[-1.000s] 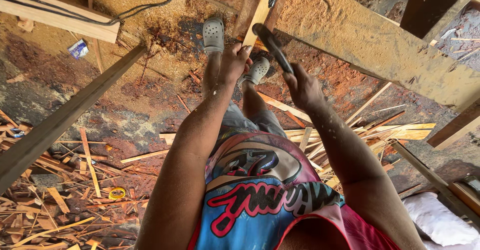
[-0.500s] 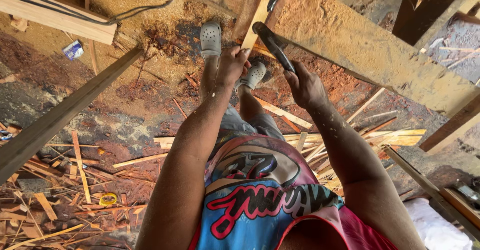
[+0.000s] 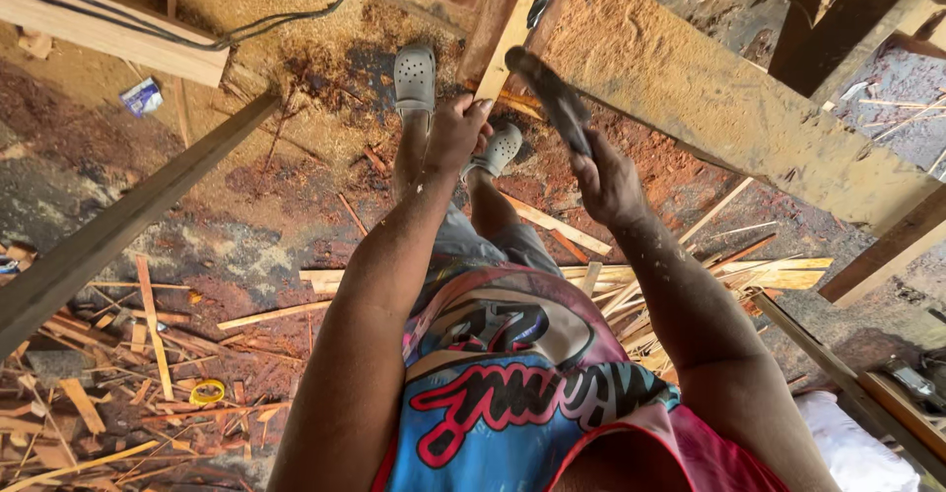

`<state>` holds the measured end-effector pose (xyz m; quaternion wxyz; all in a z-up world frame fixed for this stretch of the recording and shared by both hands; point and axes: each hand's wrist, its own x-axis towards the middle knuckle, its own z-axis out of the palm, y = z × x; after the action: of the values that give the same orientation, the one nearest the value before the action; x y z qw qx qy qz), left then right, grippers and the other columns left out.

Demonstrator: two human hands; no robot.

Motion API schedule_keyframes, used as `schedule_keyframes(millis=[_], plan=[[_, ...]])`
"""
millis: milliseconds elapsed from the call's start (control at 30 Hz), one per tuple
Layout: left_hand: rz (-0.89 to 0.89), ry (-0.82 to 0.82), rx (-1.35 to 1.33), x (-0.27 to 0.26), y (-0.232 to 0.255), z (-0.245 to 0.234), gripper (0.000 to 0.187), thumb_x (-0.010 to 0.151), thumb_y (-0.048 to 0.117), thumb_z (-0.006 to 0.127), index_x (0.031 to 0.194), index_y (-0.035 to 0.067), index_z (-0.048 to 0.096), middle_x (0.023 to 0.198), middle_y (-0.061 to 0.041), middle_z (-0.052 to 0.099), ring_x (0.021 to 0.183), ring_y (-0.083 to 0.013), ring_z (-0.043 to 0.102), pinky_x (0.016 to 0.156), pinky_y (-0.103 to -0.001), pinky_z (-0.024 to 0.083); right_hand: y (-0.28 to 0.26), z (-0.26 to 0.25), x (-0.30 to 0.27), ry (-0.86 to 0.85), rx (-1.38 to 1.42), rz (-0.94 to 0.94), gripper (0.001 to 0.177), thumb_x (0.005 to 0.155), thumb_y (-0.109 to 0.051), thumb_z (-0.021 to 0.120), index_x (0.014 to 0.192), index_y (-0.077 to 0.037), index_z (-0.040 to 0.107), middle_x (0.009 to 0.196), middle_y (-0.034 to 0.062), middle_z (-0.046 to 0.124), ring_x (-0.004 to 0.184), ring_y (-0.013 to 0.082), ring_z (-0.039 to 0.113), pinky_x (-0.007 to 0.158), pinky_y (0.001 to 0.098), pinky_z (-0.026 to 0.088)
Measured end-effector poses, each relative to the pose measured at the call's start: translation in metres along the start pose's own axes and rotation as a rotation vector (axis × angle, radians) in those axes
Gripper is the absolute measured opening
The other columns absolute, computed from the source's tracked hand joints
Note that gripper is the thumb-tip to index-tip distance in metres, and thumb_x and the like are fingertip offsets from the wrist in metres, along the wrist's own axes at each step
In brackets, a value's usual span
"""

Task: The person uses a hammer to drive a metal object into a piece of wood, handles various wooden slats, and positions a larger wooden beam within a workshop structure.

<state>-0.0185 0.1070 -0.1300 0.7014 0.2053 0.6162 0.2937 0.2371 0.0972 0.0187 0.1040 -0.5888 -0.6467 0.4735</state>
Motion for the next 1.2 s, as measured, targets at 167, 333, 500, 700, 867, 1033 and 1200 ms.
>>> schedule_keyframes(millis=[167,333,500,700,867,1033,1200], plan=[[0.085,0.001,0.211,0.018,-0.009,-0.003,0.024,0.102,0.023,0.058,0.11,0.004,0.071,0.068,-0.002,0.071,0.048,-0.0042,0.063,0.041,-0.023,0.051,-0.003,0.003,0.014,-0.042,-0.102,0.007,0.07,0.107,-0.062,0.036,0.141,-0.003,0.054,0.077,0.0185,0.066,0.062,0.0296,0.066,0.056,0.0449,0.053],[0.002,-0.025,0.107,0.005,-0.015,-0.004,0.024,0.103,0.023,0.062,0.107,0.001,0.072,0.069,-0.006,0.071,0.048,-0.007,0.06,0.041,-0.024,0.05,-0.002,0.008,0.014,-0.05,0.0,0.051,0.072,0.107,-0.062,0.029,0.143,-0.004,0.052,0.084,0.0153,0.067,0.06,0.0245,0.064,0.051,0.0392,0.054],[-0.035,-0.001,0.074,0.004,-0.007,-0.002,0.024,0.101,0.022,0.063,0.109,0.001,0.073,0.07,-0.007,0.072,0.048,-0.0067,0.061,0.041,-0.023,0.048,0.001,0.008,-0.005,0.172,-0.02,-0.421,0.062,0.12,-0.057,0.025,0.141,-0.006,0.052,0.106,0.022,0.068,0.084,0.025,0.07,0.069,0.0397,0.06],[0.015,0.016,0.11,0.003,0.002,0.002,0.024,0.097,0.021,0.062,0.114,0.006,0.07,0.071,-0.003,0.074,0.046,-0.006,0.064,0.038,-0.023,0.053,0.004,0.017,0.029,-0.009,0.05,-0.037,0.067,0.112,-0.054,0.027,0.141,0.0,0.053,0.082,0.0148,0.067,0.061,0.0132,0.063,0.051,0.0302,0.056],[-0.042,0.002,0.09,-0.007,0.011,-0.001,0.024,0.103,0.022,0.063,0.113,0.002,0.073,0.073,-0.006,0.073,0.05,-0.0064,0.062,0.044,-0.023,0.052,-0.003,0.01,0.011,0.14,0.155,-0.485,0.06,0.117,-0.052,0.03,0.141,0.0,0.047,0.118,0.028,0.064,0.073,0.0202,0.067,0.056,0.0322,0.059],[-0.078,0.0,0.071,-0.001,0.008,0.002,0.025,0.102,0.023,0.064,0.112,0.001,0.071,0.072,-0.007,0.073,0.05,-0.0086,0.064,0.043,-0.024,0.053,0.018,0.015,0.02,-0.13,-0.108,0.221,0.061,0.109,-0.052,0.026,0.132,-0.005,0.057,0.084,0.0208,0.069,0.054,0.0195,0.056,0.044,0.0348,0.05],[-0.018,-0.05,0.069,0.004,-0.007,-0.004,0.027,0.102,0.024,0.062,0.113,0.001,0.071,0.075,-0.007,0.074,0.052,-0.0095,0.066,0.045,-0.025,0.055,0.003,0.006,0.0,0.086,0.029,-0.311,0.074,0.112,-0.056,0.021,0.147,0.005,0.044,0.136,0.031,0.054,0.06,0.0163,0.061,0.046,0.0308,0.053]])
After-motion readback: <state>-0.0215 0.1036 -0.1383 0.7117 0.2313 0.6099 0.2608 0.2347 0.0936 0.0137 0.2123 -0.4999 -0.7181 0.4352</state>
